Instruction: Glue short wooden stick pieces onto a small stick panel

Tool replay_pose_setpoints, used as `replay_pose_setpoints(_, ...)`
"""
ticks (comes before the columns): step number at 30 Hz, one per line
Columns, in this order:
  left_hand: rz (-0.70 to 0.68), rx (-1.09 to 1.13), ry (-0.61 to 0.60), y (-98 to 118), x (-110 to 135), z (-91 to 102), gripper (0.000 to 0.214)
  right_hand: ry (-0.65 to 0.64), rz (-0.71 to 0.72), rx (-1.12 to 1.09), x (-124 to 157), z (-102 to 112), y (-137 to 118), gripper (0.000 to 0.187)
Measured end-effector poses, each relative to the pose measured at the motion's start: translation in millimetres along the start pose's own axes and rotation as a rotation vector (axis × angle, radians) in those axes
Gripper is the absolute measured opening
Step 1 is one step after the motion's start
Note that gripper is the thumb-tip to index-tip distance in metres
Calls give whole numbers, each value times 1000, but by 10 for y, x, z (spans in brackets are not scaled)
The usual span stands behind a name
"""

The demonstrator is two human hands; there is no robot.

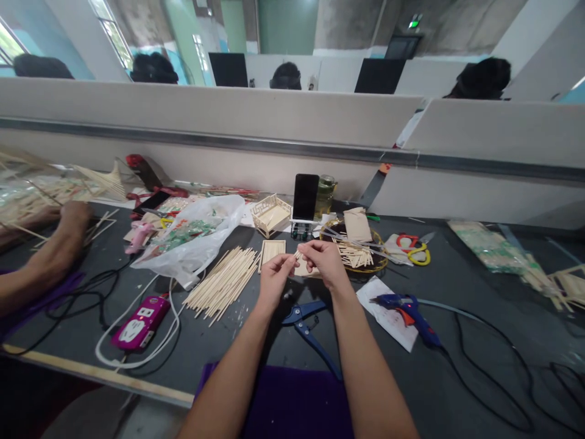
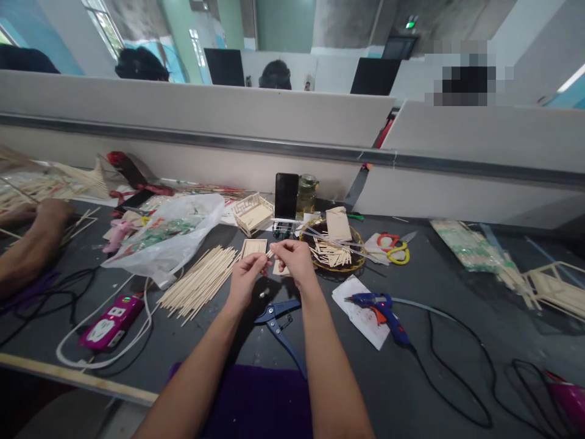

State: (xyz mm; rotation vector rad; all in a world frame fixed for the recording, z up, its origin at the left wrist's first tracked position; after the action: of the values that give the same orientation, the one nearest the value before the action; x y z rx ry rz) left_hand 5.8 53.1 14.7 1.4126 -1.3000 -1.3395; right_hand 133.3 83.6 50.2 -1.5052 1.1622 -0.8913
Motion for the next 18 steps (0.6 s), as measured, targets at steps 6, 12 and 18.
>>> replay_pose_setpoints(6,21,-35,60,22,-16,13,20,1,9,63,-10,-35,3,27)
replay_pose_setpoints(12,69,5,69,12,-19,2,16,4,-1,33,-6,-39,-3,28)
replay_pose_setpoints(18,51,68,42,36,-10,-8,17,-11,0,31,2,-35,-24,29)
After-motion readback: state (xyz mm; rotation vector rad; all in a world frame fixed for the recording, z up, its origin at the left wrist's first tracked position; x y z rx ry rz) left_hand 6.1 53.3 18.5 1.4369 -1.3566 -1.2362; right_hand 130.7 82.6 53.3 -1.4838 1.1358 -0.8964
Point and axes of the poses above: each hand's wrist, its own x-axis away from the middle knuckle, its own z-axis out of the back of the hand, y = z × x, the point moved 1 cm from there along -x, towards the middle knuckle, and after that the axes turned 10 degrees about -y, right-handed, at the moved point
